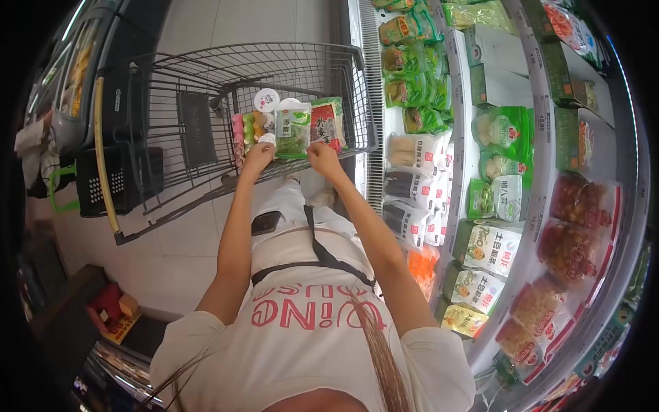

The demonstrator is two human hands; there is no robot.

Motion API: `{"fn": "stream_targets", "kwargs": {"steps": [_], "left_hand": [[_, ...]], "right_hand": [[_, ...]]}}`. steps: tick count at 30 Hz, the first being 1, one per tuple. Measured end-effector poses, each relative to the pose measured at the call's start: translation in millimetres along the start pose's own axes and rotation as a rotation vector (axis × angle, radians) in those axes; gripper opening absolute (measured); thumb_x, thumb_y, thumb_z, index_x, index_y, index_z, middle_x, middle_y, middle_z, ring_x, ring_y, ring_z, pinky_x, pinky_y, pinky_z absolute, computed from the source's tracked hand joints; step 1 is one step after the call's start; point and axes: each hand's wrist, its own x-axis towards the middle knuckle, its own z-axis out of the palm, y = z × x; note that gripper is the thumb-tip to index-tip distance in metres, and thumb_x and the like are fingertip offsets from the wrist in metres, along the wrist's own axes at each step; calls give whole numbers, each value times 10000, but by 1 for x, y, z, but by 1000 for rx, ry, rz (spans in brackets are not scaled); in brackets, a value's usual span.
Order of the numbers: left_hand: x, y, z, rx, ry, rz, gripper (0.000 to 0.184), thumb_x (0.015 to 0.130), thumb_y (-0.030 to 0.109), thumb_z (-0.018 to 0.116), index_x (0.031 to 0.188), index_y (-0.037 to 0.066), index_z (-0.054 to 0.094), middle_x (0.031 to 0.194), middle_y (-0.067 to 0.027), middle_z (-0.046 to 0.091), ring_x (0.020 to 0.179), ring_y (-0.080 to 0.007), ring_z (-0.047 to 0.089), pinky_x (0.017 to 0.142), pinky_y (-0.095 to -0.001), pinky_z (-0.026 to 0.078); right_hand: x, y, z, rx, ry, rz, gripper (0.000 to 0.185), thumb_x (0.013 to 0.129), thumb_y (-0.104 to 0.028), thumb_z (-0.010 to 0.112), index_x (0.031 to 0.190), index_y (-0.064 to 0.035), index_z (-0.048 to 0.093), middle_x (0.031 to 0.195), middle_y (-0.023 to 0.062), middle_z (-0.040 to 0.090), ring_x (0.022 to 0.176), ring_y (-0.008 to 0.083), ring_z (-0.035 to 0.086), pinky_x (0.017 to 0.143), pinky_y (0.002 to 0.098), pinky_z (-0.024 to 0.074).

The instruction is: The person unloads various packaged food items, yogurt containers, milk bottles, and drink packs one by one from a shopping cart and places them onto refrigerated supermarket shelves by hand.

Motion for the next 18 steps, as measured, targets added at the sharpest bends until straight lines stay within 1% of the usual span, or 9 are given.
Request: {"fn": "stream_targets", "kwargs": {"steps": [3, 4, 7, 9, 10, 13, 15, 17, 18], "left_hand": [[63, -41, 27, 19, 24, -158, 375, 839, 161, 558, 1173, -2, 602, 1031, -215, 660, 934, -329, 647, 793, -400, 496], [71, -38, 29, -11, 15, -204, 399, 841, 146, 549, 1216, 13, 568, 1071, -215, 644, 938, -326, 644, 782, -395, 499], [88, -25, 39, -119, -40, -337, 498, 843, 94, 520, 1335, 60, 453, 1180, -207, 592, 944, -320, 631, 748, -382, 512], [99, -25, 41, -207, -122, -424, 580, 840, 52, 496, 1402, 91, 361, 1235, -195, 552, 944, -316, 622, 726, -377, 524], [108, -30, 43, -271, -156, -441, 610, 828, 2, 480, 1413, 91, 329, 1227, -170, 544, 899, -296, 622, 683, -367, 541], [125, -31, 50, -399, -158, -554, 644, 818, -14, 484, 1424, 89, 295, 1234, -164, 541, 873, -264, 631, 639, -368, 552], [135, -31, 55, -420, -90, -571, 521, 803, -8, 513, 1313, 48, 424, 1124, -166, 602, 833, -255, 652, 592, -361, 549], [144, -31, 59, -381, 6, -595, 393, 792, 11, 546, 1184, 18, 557, 1006, -171, 650, 800, -251, 664, 575, -358, 542], [144, -31, 56, -313, -28, -600, 308, 783, 39, 581, 1089, 10, 595, 938, -162, 659, 777, -249, 666, 586, -363, 535]], "right_hand": [[69, 42, 42, 499, -93, 529, 271, 843, -78, 567, 1108, -49, 611, 806, 92, 637, 719, 269, 637, 673, 362, 517], [87, 50, 47, 544, -147, 646, 329, 847, -78, 559, 1175, -47, 551, 888, 102, 620, 763, 268, 626, 667, 359, 533], [118, 80, 78, 245, -24, 617, 362, 833, -50, 553, 1190, -16, 505, 985, 130, 586, 748, 228, 597, 559, 315, 501], [132, 94, 95, 300, -13, 639, 401, 820, -27, 544, 1215, -12, 471, 1037, 142, 560, 777, 224, 585, 554, 324, 497], [137, 99, 99, 328, -4, 652, 422, 814, -15, 539, 1227, -10, 454, 1062, 149, 547, 792, 222, 579, 552, 328, 495], [139, 95, 91, 372, -13, 701, 467, 791, -1, 542, 1243, -25, 428, 1082, 144, 544, 808, 240, 581, 556, 345, 486], [145, 87, 85, 287, -24, 682, 487, 785, 3, 534, 1258, -26, 419, 1112, 149, 540, 819, 237, 588, 544, 337, 476], [149, 72, 76, 314, 0, 719, 478, 786, -4, 542, 1251, -21, 435, 1100, 148, 549, 805, 223, 591, 517, 322, 456], [149, 69, 73, 385, 36, 767, 459, 789, -13, 554, 1237, -15, 456, 1074, 145, 559, 786, 212, 591, 496, 311, 441]]}}
